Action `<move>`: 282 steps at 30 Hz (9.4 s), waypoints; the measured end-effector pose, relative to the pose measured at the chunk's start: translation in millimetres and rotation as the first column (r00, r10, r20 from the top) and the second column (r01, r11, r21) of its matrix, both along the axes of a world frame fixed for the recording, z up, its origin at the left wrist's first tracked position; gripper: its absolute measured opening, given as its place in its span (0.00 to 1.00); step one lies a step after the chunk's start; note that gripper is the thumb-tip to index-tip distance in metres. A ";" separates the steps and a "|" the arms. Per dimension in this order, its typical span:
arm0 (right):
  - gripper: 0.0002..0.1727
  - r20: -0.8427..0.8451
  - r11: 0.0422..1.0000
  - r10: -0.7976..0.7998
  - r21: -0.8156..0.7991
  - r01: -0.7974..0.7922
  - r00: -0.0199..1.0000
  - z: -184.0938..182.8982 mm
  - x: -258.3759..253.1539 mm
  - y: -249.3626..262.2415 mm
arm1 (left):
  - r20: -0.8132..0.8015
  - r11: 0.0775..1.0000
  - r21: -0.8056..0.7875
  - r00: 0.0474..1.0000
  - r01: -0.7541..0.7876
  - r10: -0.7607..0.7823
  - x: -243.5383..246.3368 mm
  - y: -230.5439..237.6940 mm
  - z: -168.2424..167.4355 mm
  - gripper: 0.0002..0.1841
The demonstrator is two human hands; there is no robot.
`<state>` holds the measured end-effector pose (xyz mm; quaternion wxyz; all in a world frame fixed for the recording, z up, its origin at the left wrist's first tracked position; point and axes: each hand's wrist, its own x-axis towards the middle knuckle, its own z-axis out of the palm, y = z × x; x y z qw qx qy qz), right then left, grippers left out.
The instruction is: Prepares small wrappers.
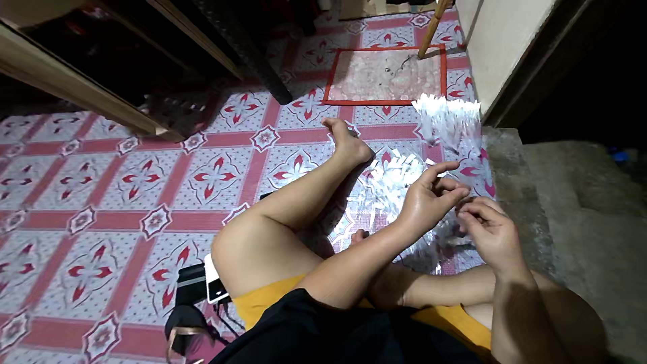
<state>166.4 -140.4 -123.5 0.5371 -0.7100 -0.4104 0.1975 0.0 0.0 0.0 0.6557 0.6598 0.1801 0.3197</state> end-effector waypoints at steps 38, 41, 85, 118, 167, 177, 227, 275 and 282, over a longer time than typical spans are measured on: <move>0.09 -0.162 0.865 0.016 0.497 0.068 0.987 -23.0 5.0 6.3 | 0.028 0.939 0.343 0.999 0.010 -0.021 34.3 -15.7 -94.8 0.28; 0.09 -0.149 0.858 0.010 0.510 0.068 0.989 -21.4 1.7 7.5 | 0.024 0.938 0.347 1.000 0.002 -0.011 33.4 -15.7 -94.7 0.28; 0.07 -0.384 0.831 -0.259 0.379 0.407 0.886 49.9 6.9 -16.6 | -0.769 0.293 0.568 0.623 0.769 -0.143 -45.9 45.8 -197.8 0.13; 0.07 -0.015 0.997 0.017 0.079 -0.015 1.000 17.8 -28.6 4.4 | -0.149 0.993 -0.056 0.983 0.100 -0.108 6.0 10.9 3.8 0.06; 0.13 -0.146 0.840 0.100 0.542 -0.005 0.984 -13.5 -0.7 -5.6 | 0.116 0.916 0.401 0.992 -0.010 -0.040 19.8 -9.0 -47.2 0.28; 0.11 -0.192 0.801 0.079 0.596 0.052 0.978 -13.9 -4.9 -1.9 | 0.063 0.810 0.582 0.997 -0.074 0.046 26.5 -13.7 -68.9 0.28; 0.11 -0.206 0.912 0.018 0.405 0.068 0.978 32.0 2.7 -14.6 | -0.574 0.788 0.505 0.819 0.352 0.002 -17.4 38.5 -48.9 0.12; 0.07 -0.058 0.977 -0.126 0.164 0.134 0.990 -3.0 -13.4 19.4 | -0.657 0.802 0.435 0.753 0.409 -0.027 29.7 141.1 -199.4 0.12; 0.08 -0.030 0.948 -0.046 0.314 0.053 0.998 1.6 -28.6 21.9 | -0.277 0.840 0.535 0.958 0.096 0.067 17.2 92.1 -65.7 0.16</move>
